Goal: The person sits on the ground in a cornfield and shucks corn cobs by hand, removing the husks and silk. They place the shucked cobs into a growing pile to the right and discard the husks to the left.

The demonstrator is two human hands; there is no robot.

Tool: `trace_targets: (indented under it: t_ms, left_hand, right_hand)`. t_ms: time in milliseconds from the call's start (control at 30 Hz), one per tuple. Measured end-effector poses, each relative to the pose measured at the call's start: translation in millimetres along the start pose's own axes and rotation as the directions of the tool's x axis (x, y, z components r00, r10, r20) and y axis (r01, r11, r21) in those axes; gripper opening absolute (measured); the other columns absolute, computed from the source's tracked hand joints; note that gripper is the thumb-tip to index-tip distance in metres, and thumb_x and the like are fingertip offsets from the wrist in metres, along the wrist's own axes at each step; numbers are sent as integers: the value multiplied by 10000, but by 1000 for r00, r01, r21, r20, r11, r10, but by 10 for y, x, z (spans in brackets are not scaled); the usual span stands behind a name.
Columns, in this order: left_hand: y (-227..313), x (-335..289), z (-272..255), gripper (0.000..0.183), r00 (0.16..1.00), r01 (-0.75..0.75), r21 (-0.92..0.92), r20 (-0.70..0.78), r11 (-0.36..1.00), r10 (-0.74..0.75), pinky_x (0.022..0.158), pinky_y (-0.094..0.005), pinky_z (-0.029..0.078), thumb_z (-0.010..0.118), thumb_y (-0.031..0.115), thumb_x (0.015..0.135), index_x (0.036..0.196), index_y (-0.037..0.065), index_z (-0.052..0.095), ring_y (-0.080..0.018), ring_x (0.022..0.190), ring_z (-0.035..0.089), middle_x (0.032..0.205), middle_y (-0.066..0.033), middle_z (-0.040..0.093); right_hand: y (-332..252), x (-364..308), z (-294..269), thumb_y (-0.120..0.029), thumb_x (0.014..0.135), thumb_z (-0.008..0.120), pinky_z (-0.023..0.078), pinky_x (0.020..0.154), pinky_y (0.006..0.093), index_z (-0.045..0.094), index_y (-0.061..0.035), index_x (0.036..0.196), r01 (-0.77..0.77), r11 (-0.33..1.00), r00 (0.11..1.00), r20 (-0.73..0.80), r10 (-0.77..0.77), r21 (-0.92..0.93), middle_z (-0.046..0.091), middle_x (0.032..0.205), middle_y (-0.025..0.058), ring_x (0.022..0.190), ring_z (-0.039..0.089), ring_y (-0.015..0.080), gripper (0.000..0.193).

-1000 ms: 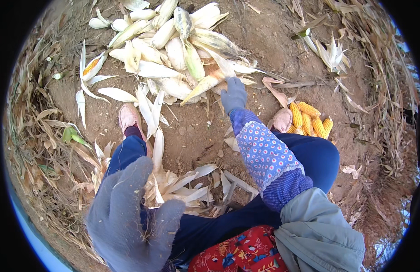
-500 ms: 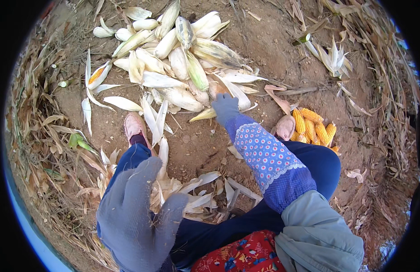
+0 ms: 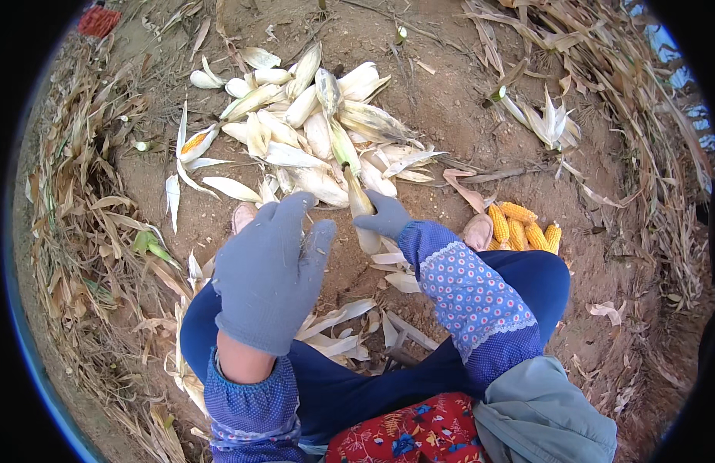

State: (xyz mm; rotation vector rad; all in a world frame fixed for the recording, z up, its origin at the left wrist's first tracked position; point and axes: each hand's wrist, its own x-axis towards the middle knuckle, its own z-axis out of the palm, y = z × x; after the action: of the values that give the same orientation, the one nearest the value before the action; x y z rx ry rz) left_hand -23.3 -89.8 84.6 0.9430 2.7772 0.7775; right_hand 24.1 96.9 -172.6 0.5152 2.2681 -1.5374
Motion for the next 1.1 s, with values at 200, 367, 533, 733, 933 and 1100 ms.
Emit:
trace_targets:
  t_ms: [200, 367, 533, 733, 933, 1100]
  left_hand:
    - [42, 30, 1, 373, 999, 48, 9, -20, 999, -48, 741, -372, 475, 595, 308, 827, 1061, 18, 576, -323, 869, 608, 969, -179, 608]
    - [25, 63, 128, 403, 988, -32, -132, -156, 991, 11, 716, -357, 474, 640, 318, 786, 1019, -6, 584, -280, 825, 619, 918, -173, 620]
    - [155, 167, 265, 298, 999, 44, -348, -2, 936, -48, 648, -376, 470, 643, 296, 760, 882, 25, 617, -301, 730, 610, 818, -158, 624]
    - [187, 222, 359, 257, 981, 62, -405, -144, 912, -131, 570, -341, 455, 676, 249, 737, 812, 11, 616, -264, 618, 585, 712, -145, 601]
    - [240, 283, 437, 301, 983, 88, -301, -125, 949, -131, 544, -342, 442, 692, 320, 714, 742, 30, 618, -250, 583, 576, 660, -129, 594]
    - [253, 346, 503, 331, 990, 113, -333, -45, 936, -135, 553, -345, 452, 693, 357, 711, 745, 36, 621, -258, 590, 586, 650, -125, 599]
  right_hand:
    - [-959, -250, -555, -322, 687, 663, 447, 850, 328, 477, -18, 1213, 280, 959, 948, 141, -284, 52, 599, 1051, 185, 951, 592, 256, 635]
    - [-1499, -823, -797, -239, 709, 678, 424, 896, 337, 480, -34, 1197, 312, 934, 895, 383, -228, -174, 581, 1091, 150, 1001, 552, 220, 566]
    - [-1296, -964, -726, -271, 720, 664, 425, 896, 346, 489, -34, 1193, 357, 929, 897, 315, -312, -96, 584, 1090, 150, 999, 559, 217, 558]
    - [-1504, -1102, -657, -227, 792, 625, 439, 865, 302, 520, -33, 1163, 430, 868, 898, -14, -441, 247, 575, 1111, 126, 977, 568, 188, 432]
    - [-1409, -1040, -701, -239, 859, 522, 484, 664, 335, 568, -84, 990, 564, 797, 777, -188, -601, -215, 620, 810, 137, 734, 621, 277, 208]
    - [-1360, -1045, -782, -215, 840, 496, 475, 607, 396, 548, -76, 906, 583, 752, 730, -209, -651, -306, 598, 752, 170, 672, 593, 354, 161]
